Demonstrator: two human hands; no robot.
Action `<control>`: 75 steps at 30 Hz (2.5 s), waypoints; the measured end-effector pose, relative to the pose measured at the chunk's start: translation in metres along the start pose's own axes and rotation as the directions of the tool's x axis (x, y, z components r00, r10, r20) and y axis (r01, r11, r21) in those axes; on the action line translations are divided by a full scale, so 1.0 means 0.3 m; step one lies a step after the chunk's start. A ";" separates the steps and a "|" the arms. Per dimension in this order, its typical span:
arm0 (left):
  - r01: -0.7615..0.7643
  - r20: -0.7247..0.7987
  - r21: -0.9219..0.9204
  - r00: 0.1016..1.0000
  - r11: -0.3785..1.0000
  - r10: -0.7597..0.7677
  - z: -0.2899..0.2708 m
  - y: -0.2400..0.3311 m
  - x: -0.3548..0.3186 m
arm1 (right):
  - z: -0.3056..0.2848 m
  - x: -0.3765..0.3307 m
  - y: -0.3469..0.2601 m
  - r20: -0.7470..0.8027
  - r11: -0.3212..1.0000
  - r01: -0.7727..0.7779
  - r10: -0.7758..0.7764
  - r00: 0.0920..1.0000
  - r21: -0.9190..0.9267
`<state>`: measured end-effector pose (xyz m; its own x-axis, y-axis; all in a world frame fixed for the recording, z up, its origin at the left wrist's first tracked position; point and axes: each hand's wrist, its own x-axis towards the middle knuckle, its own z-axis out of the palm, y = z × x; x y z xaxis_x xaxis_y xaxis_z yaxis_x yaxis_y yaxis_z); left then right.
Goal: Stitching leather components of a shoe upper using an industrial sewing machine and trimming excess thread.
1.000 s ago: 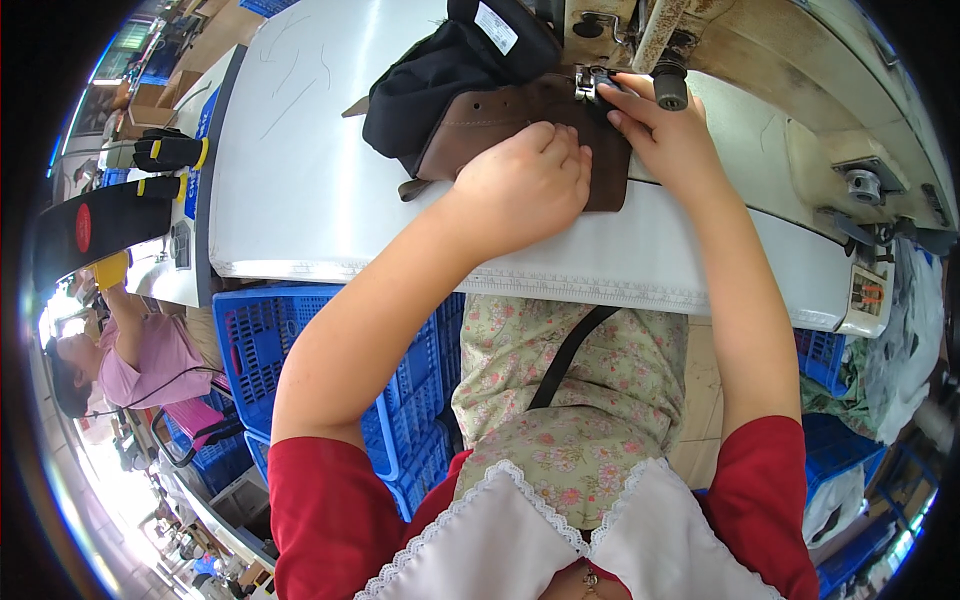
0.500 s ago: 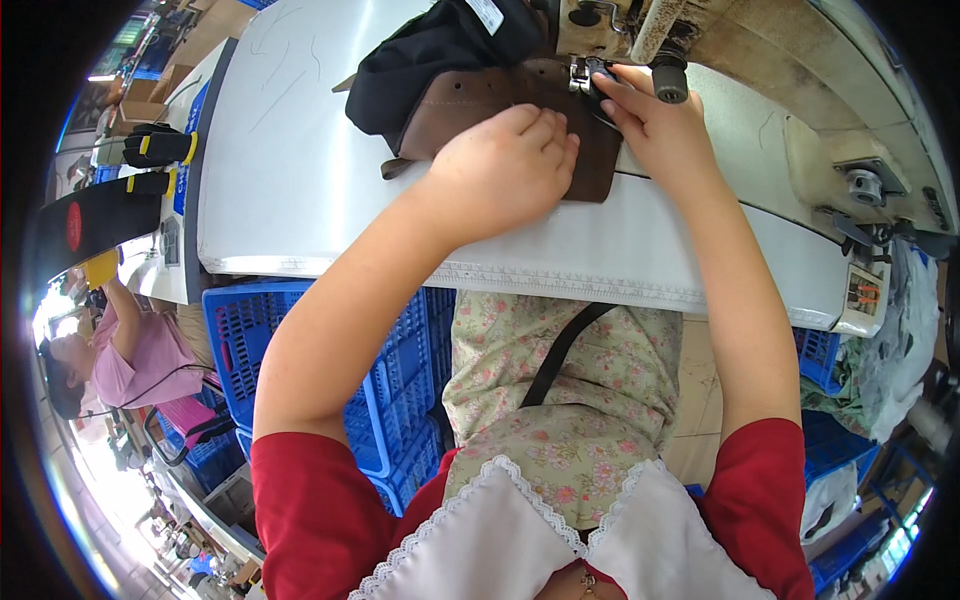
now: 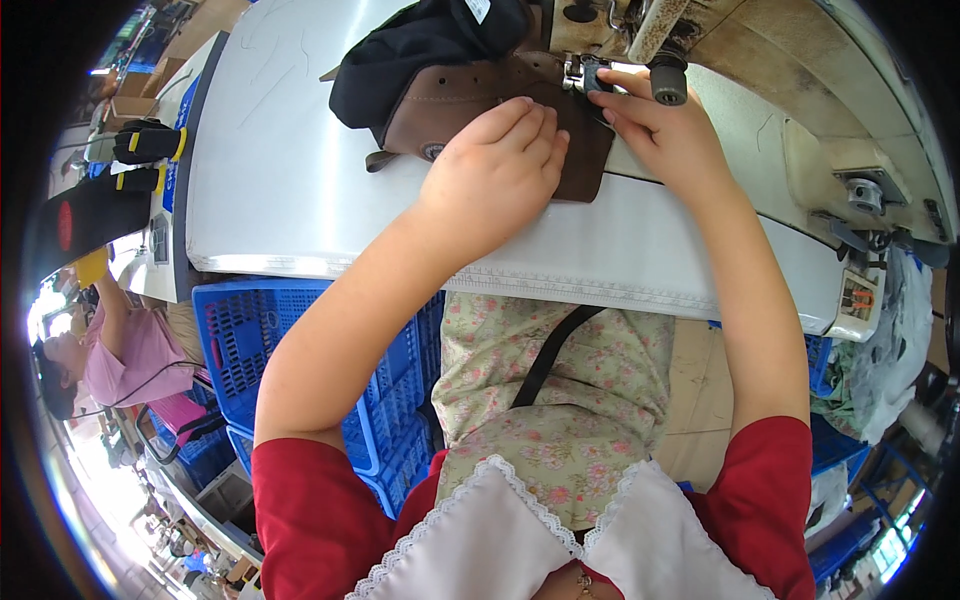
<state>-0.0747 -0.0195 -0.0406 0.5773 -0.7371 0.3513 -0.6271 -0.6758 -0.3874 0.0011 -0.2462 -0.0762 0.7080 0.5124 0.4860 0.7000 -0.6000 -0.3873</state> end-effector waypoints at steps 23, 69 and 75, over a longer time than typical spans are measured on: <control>-0.065 0.044 0.022 0.997 0.998 0.063 0.022 -0.088 -0.009 | 0.056 0.019 0.029 -0.106 0.999 -0.036 0.037 0.994 0.014; 0.048 -0.012 -0.134 0.999 0.990 -0.050 0.110 -0.128 -0.022 | -0.002 -0.005 -0.012 0.087 0.985 0.045 -0.031 0.996 -0.165; 0.017 -0.044 -0.168 0.999 0.986 -0.025 0.117 -0.147 -0.031 | 0.003 -0.001 -0.007 0.075 0.996 0.026 -0.019 0.997 -0.091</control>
<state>-0.0341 0.0174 -0.0567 0.5691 -0.7193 0.3985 -0.6958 -0.6795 -0.2328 -0.0005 -0.2445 -0.0762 0.6996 0.5681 0.4334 0.7067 -0.6398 -0.3021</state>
